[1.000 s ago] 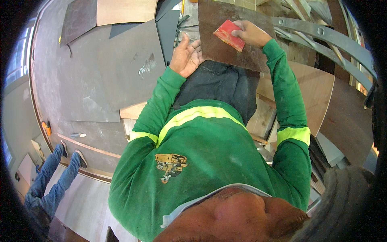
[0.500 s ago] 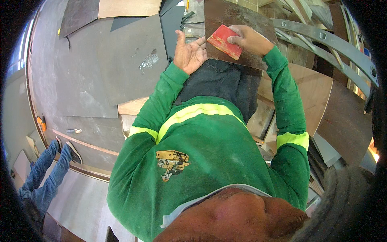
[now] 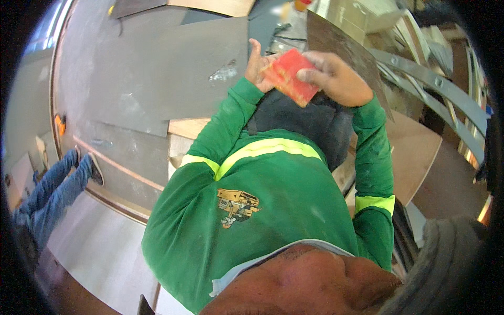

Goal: The person applies adhesive from a bottle onto a square tile and spreads it evenly using a red plastic scraper. They repeat this process on multiple tiles, applying the glue in zigzag patterns and smoothing it out.

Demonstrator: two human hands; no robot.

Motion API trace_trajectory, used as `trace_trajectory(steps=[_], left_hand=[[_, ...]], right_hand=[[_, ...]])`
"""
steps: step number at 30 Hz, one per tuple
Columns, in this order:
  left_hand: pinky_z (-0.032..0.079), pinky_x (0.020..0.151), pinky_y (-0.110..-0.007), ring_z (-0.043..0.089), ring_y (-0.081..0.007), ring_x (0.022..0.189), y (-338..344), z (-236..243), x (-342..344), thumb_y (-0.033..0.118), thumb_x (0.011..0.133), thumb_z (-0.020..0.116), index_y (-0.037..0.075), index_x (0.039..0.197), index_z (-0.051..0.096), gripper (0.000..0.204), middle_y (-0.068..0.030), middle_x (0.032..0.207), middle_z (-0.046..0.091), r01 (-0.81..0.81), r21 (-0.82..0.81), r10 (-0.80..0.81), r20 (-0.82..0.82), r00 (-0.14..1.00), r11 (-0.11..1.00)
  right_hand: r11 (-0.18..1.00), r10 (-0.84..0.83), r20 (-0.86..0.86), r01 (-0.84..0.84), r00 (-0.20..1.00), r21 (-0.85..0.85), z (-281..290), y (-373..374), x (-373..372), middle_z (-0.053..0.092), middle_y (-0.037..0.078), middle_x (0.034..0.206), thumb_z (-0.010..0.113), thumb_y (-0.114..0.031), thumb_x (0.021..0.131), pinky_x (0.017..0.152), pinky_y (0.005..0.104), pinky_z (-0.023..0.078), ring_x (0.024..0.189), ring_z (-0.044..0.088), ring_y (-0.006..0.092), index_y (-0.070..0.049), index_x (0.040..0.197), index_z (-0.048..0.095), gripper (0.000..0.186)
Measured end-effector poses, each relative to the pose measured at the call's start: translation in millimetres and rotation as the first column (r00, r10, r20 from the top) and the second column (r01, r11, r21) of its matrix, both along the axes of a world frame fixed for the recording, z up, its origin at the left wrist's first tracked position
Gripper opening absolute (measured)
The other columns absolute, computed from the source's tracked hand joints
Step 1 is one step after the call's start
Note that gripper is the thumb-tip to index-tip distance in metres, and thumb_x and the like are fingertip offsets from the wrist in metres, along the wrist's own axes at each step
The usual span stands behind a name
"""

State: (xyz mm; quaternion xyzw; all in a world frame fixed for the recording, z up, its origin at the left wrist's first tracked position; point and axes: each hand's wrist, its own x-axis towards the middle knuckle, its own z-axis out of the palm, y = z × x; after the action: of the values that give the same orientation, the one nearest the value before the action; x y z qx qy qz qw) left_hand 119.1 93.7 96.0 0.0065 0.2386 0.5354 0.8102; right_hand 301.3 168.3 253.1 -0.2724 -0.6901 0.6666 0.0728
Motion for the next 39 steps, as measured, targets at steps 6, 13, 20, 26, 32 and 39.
trace_trajectory(steps=[6, 13, 20, 26, 32, 39], left_hand=[[0.053, 0.107, -0.048, 0.062, -0.0379, 0.127, -65, -41, -104, 0.074, 0.103, 0.041, 0.000, 0.158, 0.034, 0.093, -0.0259, 0.147, 0.055, -0.368, 0.067, 0.353, -0.482, 0.802, 0.928], [0.032, 0.124, -0.055, 0.036, -0.0454, 0.151, -185, -102, -213, 0.048, 0.098, 0.069, 0.005, 0.161, 0.038, 0.083, -0.0274, 0.164, 0.037, -0.140, -0.186, -0.229, -0.651, -0.724, 0.973], [0.031, 0.125, -0.054, 0.030, -0.0502, 0.153, -170, -127, -238, 0.035, 0.091, 0.076, 0.011, 0.156, 0.050, 0.074, -0.0253, 0.166, 0.035, 0.020, -0.196, -0.122, -0.684, -0.720, 0.980], [0.042, 0.115, -0.051, 0.051, -0.0434, 0.139, -182, -168, -384, 0.038, 0.097, 0.063, 0.008, 0.147, 0.059, 0.059, -0.0246, 0.153, 0.053, 0.116, -0.684, -0.117, -0.284, -0.952, 0.720], [0.048, 0.109, -0.046, 0.059, -0.0382, 0.132, -8, -6, -157, 0.048, 0.109, 0.046, -0.003, 0.143, 0.059, 0.062, -0.0253, 0.145, 0.060, -0.080, -0.070, -0.088, -0.960, -0.264, 0.994], [0.039, 0.121, -0.052, 0.046, -0.0458, 0.144, 133, -81, -7, 0.070, 0.105, 0.039, -0.010, 0.162, 0.015, 0.102, -0.0334, 0.162, 0.034, -0.015, 0.022, 0.023, -0.446, 0.895, 1.000]], right_hand=[[0.701, -0.022, 0.062, -0.028, 0.998, 0.713, -47, 16, -116, 0.073, 0.026, 0.096, 0.062, -0.020, 0.096, 0.085, 0.0498, 0.059, 0.088, 0.073, 0.0406, 0.000, 0.112, 0.073, 0.028], [0.398, -0.005, 0.272, -0.248, 0.962, 0.883, -215, -31, -238, 0.075, 0.022, 0.101, 0.066, -0.019, 0.091, 0.096, 0.0531, 0.055, 0.105, 0.072, 0.0387, -0.007, 0.098, 0.078, 0.018], [0.535, 0.074, 0.447, -0.413, 0.892, 0.737, -257, -66, -203, 0.076, 0.018, 0.102, 0.072, -0.018, 0.085, 0.083, 0.0544, 0.061, 0.102, 0.073, 0.0388, -0.009, 0.093, 0.079, 0.013], [0.794, 0.313, 0.272, -0.407, 0.910, 0.451, -66, -83, -129, 0.076, 0.021, 0.106, 0.067, -0.020, 0.092, 0.092, 0.0516, 0.057, 0.106, 0.072, 0.0394, -0.005, 0.109, 0.077, 0.024], [0.721, -0.575, -0.035, 0.527, 0.817, 0.450, 57, 18, 121, 0.074, 0.012, 0.099, 0.069, -0.033, 0.097, 0.084, 0.0363, 0.057, 0.091, 0.070, 0.0201, -0.002, 0.112, 0.072, 0.035], [0.538, -0.842, -0.002, 0.839, 0.540, -0.075, -91, 108, 359, 0.067, 0.005, 0.137, 0.068, -0.031, 0.102, 0.108, 0.0359, 0.047, 0.124, 0.063, 0.0156, 0.001, 0.144, 0.057, 0.054]])
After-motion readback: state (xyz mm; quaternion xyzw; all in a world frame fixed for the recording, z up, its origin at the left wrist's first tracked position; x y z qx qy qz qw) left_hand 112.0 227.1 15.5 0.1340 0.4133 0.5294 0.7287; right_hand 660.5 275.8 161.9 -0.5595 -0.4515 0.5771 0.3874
